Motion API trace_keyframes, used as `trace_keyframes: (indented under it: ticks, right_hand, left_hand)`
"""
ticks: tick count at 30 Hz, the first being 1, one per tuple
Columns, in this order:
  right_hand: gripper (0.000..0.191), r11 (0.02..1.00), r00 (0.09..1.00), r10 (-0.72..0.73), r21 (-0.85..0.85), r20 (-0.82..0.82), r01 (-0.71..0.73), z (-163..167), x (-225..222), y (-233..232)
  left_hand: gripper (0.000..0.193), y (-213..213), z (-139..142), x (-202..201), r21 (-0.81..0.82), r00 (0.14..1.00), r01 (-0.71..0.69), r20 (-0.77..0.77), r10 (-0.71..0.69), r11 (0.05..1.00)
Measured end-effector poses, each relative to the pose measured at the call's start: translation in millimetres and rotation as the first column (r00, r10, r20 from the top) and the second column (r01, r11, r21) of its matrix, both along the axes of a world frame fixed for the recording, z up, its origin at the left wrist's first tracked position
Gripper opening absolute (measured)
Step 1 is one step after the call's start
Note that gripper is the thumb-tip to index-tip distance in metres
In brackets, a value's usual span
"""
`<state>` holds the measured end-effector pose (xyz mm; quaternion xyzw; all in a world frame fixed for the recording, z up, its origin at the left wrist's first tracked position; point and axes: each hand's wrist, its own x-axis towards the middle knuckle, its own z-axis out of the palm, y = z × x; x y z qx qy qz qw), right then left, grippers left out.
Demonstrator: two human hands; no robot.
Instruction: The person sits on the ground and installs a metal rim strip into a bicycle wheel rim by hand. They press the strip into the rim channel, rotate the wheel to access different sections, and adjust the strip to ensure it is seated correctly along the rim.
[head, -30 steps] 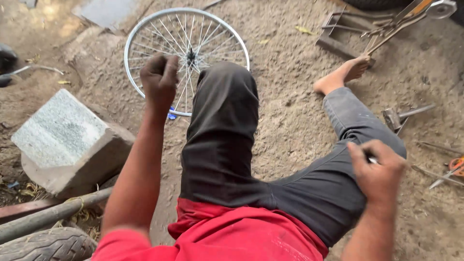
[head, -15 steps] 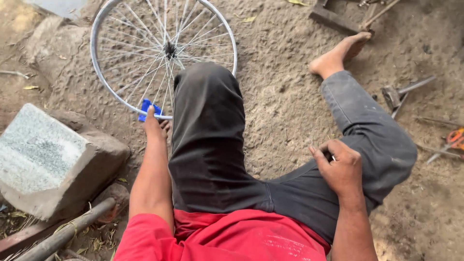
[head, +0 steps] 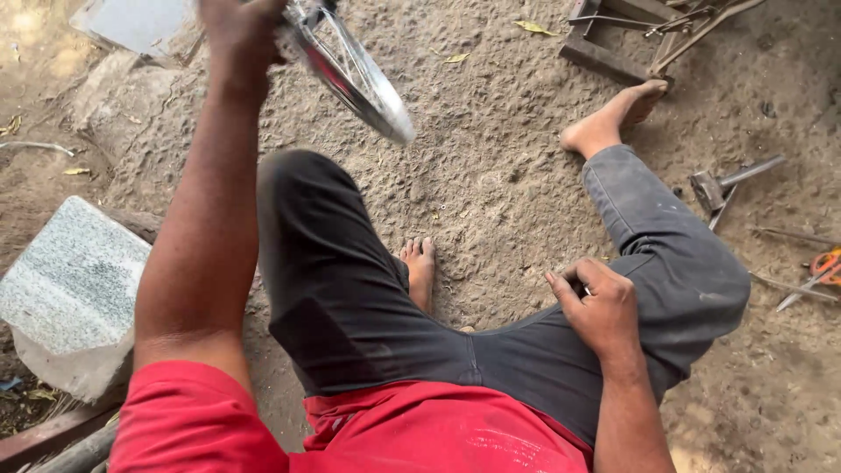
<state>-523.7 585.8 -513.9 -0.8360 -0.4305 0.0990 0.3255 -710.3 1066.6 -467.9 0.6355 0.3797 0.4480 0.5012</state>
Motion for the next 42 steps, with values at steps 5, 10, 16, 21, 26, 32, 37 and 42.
trace_keyframes:
  ticks: [5,10,16,21,26,32,37,42]
  right_hand:
    - [0.022,1.000,0.999,-0.026,0.013,-0.023,0.026,-9.2,-0.3,-4.8]
    - [0.026,1.000,0.998,-0.012,0.005,0.059,0.012,-15.6,3.2,-12.8]
    - [0.023,0.998,0.997,-0.049,0.047,0.061,0.047,2.2,-11.7,-32.3]
    - [0.016,0.945,0.955,-0.084,0.280,-0.283,0.166,34.8,-8.5,-48.4]
    - [0.023,0.868,0.840,0.036,0.433,-0.541,0.242,25.4,18.0,-46.4]
    - [0.029,0.970,0.831,0.055,0.227,-0.553,0.087,-42.0,15.8,10.2]
    - [0.034,0.998,0.920,-0.045,0.024,-0.389,0.059,-50.0,31.1,35.5]
    - [0.028,0.994,0.940,-0.101,0.016,-0.325,0.112,-60.0,39.3,27.1]
  left_hand:
    - [0.034,-62.4,-10.3,69.4,0.575,0.993,-0.065,-0.046,0.111,0.815]
    - [0.033,-113.4,-28.4,91.9,0.449,0.996,0.082,-0.069,-0.057,0.890]
    - [0.031,-143.2,-9.9,105.9,0.389,0.963,0.262,-0.040,-0.268,0.883]
    - [0.029,-162.0,-5.5,117.9,0.119,0.870,0.444,0.182,-0.459,0.888]
    - [0.020,-176.0,-17.6,116.4,0.058,0.902,0.428,0.036,-0.430,0.902]
    - [0.033,-196.9,-29.6,86.6,-0.001,0.867,0.499,0.006,-0.499,0.867]
    - [0.031,-206.4,-26.4,72.6,-0.186,0.820,0.566,0.027,-0.572,0.803]
    - [0.019,-220.2,-41.3,83.1,-0.078,0.631,0.766,0.279,-0.724,0.638]
